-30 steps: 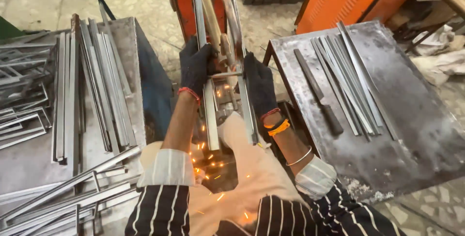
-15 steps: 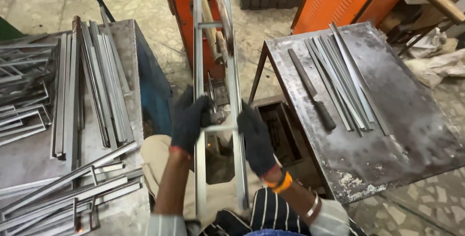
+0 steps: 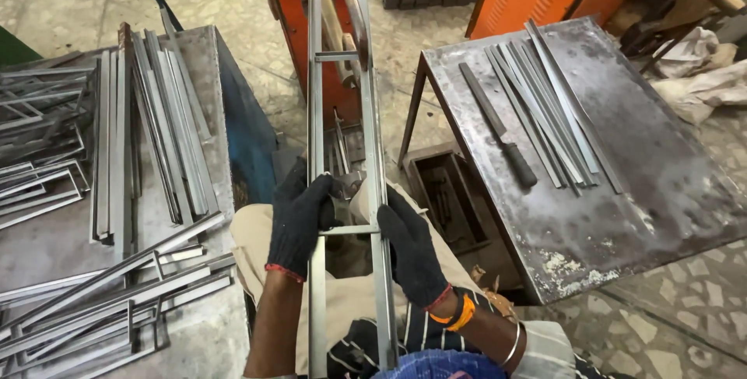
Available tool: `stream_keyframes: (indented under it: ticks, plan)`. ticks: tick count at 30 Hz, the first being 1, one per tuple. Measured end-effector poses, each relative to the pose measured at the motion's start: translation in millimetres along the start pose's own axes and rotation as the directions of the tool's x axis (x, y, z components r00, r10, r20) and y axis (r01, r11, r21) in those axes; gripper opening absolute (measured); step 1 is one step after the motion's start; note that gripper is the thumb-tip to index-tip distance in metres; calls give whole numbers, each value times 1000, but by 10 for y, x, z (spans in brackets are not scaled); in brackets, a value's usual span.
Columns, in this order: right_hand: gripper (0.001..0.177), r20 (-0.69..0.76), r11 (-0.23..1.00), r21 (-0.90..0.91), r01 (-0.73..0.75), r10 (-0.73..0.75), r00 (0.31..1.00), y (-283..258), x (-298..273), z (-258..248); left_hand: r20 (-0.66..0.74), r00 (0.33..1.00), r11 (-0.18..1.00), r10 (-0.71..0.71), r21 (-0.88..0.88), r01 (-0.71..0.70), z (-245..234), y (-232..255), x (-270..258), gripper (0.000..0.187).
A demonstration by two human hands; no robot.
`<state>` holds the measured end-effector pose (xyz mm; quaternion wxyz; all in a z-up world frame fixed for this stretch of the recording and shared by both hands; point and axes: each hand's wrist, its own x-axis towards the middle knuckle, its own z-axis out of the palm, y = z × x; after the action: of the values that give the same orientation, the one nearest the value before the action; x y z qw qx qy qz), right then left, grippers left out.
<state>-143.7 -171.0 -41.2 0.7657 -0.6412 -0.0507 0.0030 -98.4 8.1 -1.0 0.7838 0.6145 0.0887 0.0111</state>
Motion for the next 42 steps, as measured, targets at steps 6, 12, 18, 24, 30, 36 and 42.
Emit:
stream_keyframes:
  ticks: [6,12,18,24,30,36,42]
  plan:
    - [51,-3,999,-13,-48,47,999,135,-15,-10,20,1000,1000,23,-4,-23,-244,-462,66,23]
    - [53,-14,988,69,-141,142,990,32,-11,46,41,999,997,10,-81,-7,-216,-392,131,14]
    - [54,52,989,78,-126,122,991,93,39,10,28,1000,994,1,-108,2,-213,-353,96,8]
    - [47,97,993,114,-36,25,995,160,180,-35,-5,988,988,155,-3,-155,-171,-324,226,8]
    - [50,209,986,-156,55,-21,978,222,792,147,-107,983,988,152,-15,-155,-402,-372,437,13]
    - [45,381,994,-54,-98,111,918,729,1660,567,-192,942,961,275,57,-269,-686,-189,544,15]
    - [30,668,207,-680,703,-220,711,1055,1695,674,-334,880,939,338,183,-292,-763,-189,545,13]
